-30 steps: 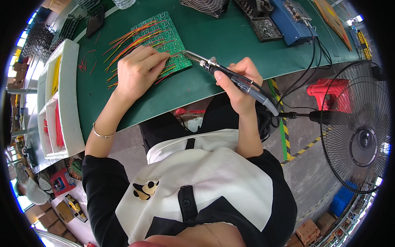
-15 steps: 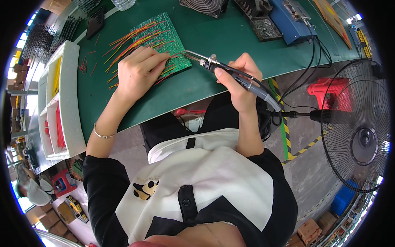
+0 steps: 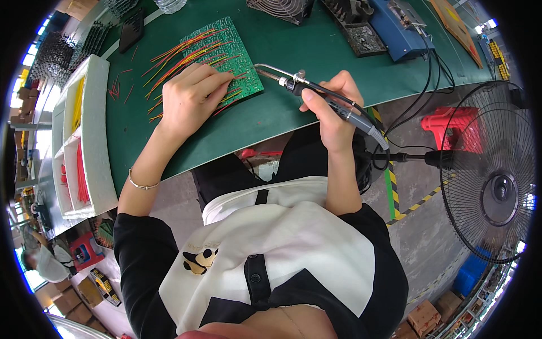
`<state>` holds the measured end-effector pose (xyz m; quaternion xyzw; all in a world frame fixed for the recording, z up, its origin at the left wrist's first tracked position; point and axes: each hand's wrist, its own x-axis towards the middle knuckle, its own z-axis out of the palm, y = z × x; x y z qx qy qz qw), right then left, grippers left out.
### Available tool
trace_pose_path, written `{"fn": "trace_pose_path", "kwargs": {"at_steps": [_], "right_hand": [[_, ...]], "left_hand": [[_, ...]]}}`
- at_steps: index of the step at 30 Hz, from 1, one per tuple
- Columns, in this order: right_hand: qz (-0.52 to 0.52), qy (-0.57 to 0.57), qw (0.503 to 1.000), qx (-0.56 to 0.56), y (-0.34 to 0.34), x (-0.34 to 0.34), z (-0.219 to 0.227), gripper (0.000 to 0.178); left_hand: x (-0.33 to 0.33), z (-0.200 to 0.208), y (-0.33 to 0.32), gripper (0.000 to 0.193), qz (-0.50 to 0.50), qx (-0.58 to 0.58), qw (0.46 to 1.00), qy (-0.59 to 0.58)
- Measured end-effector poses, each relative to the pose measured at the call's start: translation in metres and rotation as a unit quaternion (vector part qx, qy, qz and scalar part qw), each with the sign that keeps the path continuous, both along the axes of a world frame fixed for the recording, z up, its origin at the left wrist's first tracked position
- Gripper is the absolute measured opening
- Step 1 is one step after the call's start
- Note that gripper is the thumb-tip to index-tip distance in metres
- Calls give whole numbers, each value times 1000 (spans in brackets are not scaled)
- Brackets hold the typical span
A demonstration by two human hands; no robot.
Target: The person solders wires onto a circuit board, taking wires from a divided storage box, positioning them on the board, and attaching them with a soldering iron.
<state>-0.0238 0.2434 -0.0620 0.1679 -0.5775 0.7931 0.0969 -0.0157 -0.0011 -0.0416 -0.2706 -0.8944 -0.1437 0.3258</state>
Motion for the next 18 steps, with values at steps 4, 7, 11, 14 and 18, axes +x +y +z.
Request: {"fn": "trace_pose_path", "kwargs": {"at_steps": [4,7,11,14,18], "right_hand": [[7,7,1000,14,1,-1,-2,26],[-14,3,1000,6,-2,0,-1,26],[-26,-1,1000,-11,-3,2,1,25],[-32,-3,998,-51,-2,5,1,25],[-29,8,999,-35,3,9,-3,25]], "left_hand": [[0,0,0,12,3,2,1000,-1],[2,1,0,14,7,4,1000,-11],[4,2,0,16,3,16,1000,5],[6,8,3,19,-2,56,998,28],[23,16,17,26,-25,47,998,24]]}}
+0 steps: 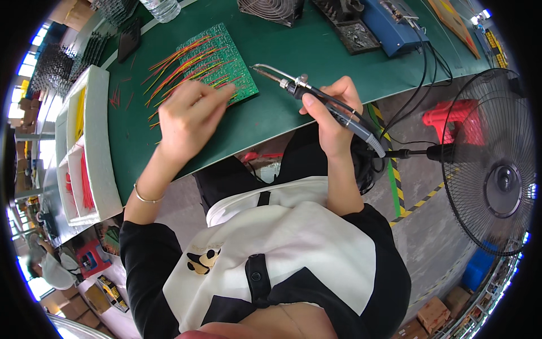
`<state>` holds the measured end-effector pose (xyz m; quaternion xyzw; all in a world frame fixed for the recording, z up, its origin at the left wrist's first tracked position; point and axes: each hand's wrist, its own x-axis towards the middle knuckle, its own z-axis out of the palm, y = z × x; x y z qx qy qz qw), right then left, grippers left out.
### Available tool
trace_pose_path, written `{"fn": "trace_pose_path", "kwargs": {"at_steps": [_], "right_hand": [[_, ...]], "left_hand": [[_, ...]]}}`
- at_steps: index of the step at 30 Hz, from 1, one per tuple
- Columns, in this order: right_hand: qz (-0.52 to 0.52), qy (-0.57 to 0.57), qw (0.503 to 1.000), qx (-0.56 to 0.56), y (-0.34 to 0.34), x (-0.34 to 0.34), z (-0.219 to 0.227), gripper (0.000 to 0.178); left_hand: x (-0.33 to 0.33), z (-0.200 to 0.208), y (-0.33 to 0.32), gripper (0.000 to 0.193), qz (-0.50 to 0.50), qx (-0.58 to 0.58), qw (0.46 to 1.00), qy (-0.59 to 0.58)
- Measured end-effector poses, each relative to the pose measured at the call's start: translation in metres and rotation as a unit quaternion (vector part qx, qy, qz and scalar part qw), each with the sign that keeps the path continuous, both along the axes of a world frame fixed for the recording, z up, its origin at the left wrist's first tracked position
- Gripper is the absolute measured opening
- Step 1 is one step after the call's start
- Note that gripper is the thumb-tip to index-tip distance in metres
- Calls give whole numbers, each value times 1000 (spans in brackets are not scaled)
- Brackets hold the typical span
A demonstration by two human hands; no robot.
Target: The person solders wires onto a circuit board, taking wires from a divided storage box, positioning them on the board, and attaching them with a soldering iron.
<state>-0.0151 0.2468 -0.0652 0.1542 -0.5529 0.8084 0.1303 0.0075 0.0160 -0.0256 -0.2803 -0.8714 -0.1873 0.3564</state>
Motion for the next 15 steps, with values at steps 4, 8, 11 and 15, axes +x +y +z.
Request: {"fn": "trace_pose_path", "kwargs": {"at_steps": [4,8,11,15], "right_hand": [[8,3,999,31,5,6,-4,25],[13,-6,999,38,11,11,-3,26],[27,-8,999,28,14,13,-6,25],[22,-7,1000,16,10,16,-6,25]], "left_hand": [[4,-10,6,22,-36,-25,999,-16],[-2,-15,3,18,-36,-58,998,-9],[-5,-17,1,17,-18,-76,997,4],[-13,-11,-5,14,33,-110,992,43]]}}
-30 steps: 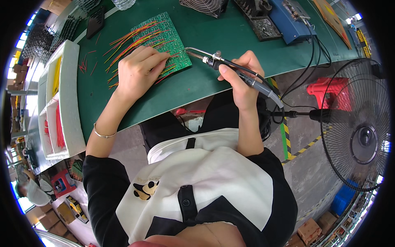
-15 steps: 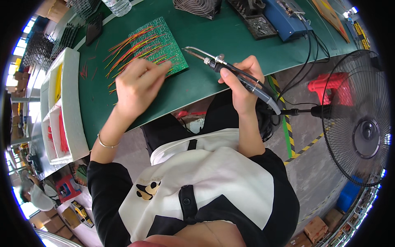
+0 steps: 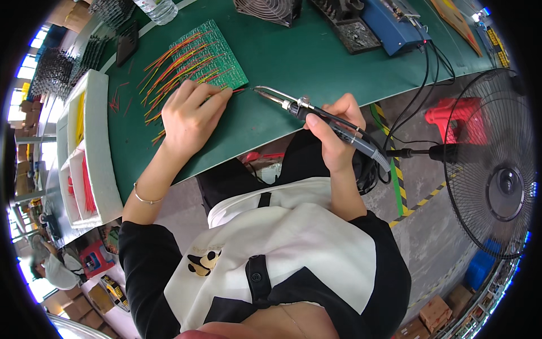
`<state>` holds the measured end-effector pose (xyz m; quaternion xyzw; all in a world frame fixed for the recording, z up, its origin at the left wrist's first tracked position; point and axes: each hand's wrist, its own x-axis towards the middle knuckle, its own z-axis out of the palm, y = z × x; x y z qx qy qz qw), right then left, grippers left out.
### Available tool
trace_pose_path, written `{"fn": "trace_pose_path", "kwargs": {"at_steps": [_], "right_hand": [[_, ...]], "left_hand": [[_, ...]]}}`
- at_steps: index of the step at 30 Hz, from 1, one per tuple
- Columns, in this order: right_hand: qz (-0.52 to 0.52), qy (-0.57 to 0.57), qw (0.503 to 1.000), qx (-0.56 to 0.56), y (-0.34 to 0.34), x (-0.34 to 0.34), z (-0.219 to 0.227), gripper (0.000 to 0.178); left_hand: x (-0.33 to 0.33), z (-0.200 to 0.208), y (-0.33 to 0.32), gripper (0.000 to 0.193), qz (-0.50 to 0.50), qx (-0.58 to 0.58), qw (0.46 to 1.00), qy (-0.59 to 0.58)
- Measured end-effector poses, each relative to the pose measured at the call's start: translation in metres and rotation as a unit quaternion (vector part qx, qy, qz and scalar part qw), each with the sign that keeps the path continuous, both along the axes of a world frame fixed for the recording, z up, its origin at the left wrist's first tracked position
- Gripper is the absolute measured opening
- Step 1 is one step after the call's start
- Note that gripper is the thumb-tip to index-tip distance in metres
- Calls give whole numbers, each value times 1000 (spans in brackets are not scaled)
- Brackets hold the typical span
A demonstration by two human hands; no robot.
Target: The person solders wires onto a circuit board, taking wires from a divided storage box, positioning them on the board, and attaching them with a soldering iron.
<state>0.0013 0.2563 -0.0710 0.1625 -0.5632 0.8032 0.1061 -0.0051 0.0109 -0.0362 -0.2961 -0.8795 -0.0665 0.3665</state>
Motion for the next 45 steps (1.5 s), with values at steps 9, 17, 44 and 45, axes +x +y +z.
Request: {"fn": "trace_pose_path", "kwargs": {"at_steps": [9,17,44,45], "right_hand": [[-42,-38,998,32,-20,8,1,27],[-34,-17,997,72,-18,9,-3,27],[-58,-34,989,129,-29,13,10,24],[-59,-32,989,133,-29,13,10,24]], "left_hand": [[-1,-6,1,11,21,81,996,-27],[-2,-8,1,12,25,91,995,-29],[-1,-8,1,11,33,77,996,-23],[-1,-8,1,11,34,79,996,-23]]}}
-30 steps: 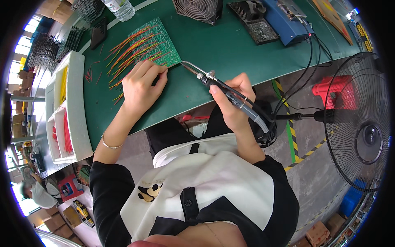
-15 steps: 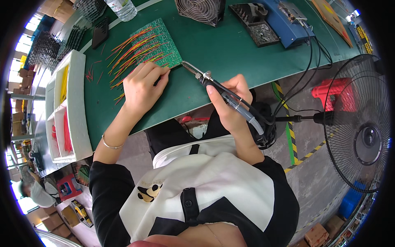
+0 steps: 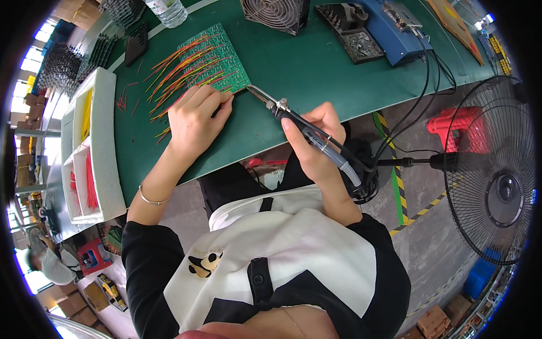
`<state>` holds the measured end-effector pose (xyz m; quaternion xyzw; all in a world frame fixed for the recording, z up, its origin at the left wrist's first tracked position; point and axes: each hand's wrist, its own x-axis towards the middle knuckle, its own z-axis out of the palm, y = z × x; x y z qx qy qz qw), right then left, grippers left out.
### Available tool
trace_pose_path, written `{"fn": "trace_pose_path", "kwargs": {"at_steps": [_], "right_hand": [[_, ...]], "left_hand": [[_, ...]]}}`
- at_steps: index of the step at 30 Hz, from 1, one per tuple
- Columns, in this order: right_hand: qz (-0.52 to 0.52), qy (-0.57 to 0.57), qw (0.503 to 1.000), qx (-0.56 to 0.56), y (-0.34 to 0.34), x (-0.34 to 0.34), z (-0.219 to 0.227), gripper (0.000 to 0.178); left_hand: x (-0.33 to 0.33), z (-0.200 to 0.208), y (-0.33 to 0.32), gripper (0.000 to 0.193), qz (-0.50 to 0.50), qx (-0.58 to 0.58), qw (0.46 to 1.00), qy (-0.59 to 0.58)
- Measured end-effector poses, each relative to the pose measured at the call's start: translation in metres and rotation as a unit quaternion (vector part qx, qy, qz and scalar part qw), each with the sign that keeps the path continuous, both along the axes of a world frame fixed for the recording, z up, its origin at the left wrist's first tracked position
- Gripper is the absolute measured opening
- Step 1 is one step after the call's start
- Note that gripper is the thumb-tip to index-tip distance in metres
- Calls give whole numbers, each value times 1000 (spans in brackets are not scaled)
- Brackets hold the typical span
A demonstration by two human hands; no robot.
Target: The person solders wires onto a circuit board, taking wires from a divided storage box, positioning them on the board, and attaching them with a soldering iron.
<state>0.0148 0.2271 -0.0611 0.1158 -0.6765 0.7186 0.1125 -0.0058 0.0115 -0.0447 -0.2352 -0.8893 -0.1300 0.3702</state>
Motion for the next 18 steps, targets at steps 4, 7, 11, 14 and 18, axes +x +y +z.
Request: {"fn": "trace_pose_path", "kwargs": {"at_steps": [4,7,11,14,18], "right_hand": [[-4,6,1000,4,-1,0,0,24],[3,16,1000,12,1,0,-2,24],[18,28,999,7,1,0,-4,25],[28,56,998,0,-1,-1,-4,25],[36,123,992,19,-1,-2,-12,26]], "left_hand": [[2,3,2,12,8,8,1000,-12],[2,2,2,12,10,2,1000,-11],[2,1,2,13,13,-2,1000,-8],[2,2,2,12,16,-4,1000,-6],[3,2,3,12,24,-10,1000,-7]]}}
